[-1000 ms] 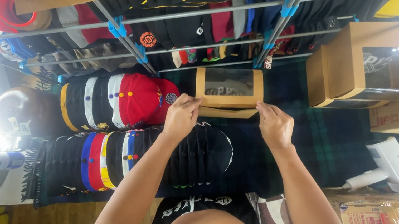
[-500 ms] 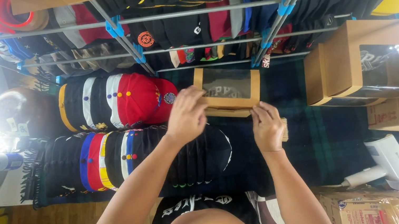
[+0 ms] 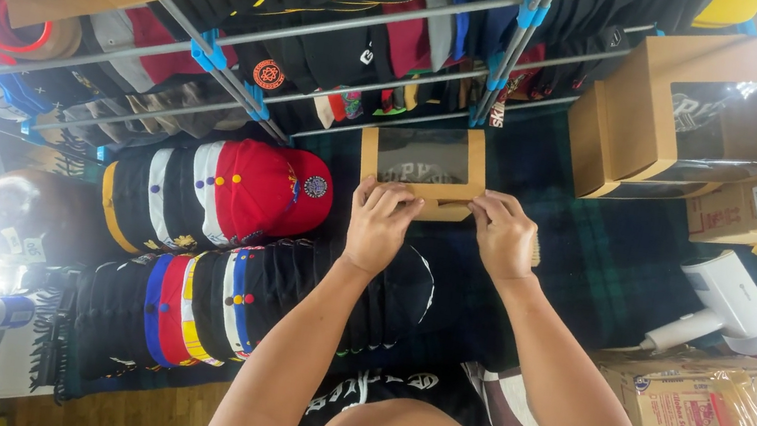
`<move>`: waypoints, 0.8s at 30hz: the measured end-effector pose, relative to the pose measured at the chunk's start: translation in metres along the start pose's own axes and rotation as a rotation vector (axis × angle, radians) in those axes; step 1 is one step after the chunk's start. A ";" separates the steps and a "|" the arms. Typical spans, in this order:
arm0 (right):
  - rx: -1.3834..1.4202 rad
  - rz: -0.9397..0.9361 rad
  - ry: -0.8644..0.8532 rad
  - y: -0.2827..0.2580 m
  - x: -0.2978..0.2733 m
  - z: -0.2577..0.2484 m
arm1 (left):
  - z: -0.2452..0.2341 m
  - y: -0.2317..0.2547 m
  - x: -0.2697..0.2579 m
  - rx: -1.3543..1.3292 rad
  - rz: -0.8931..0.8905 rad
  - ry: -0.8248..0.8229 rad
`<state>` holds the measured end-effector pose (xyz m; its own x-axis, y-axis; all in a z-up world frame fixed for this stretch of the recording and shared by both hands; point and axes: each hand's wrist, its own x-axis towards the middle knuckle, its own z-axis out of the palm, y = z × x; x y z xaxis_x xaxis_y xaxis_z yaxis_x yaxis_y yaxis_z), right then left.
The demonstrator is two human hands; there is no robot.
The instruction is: The person assembles several cardboard boxes and places hats inside them.
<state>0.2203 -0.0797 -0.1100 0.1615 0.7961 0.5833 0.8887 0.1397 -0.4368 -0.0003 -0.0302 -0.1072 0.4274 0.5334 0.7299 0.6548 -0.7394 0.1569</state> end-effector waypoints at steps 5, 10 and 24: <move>0.011 -0.011 0.016 0.005 -0.002 0.003 | -0.007 0.010 0.011 -0.004 -0.024 0.020; 0.028 -0.015 0.014 0.004 -0.001 0.003 | -0.004 0.010 0.010 0.038 -0.109 0.012; -0.052 0.248 -0.253 -0.027 0.005 -0.006 | -0.012 0.001 0.015 0.142 -0.241 -0.212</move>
<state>0.1997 -0.0829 -0.0916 0.2697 0.9236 0.2725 0.8572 -0.1013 -0.5049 -0.0001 -0.0279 -0.0883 0.3605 0.7699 0.5267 0.8261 -0.5257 0.2030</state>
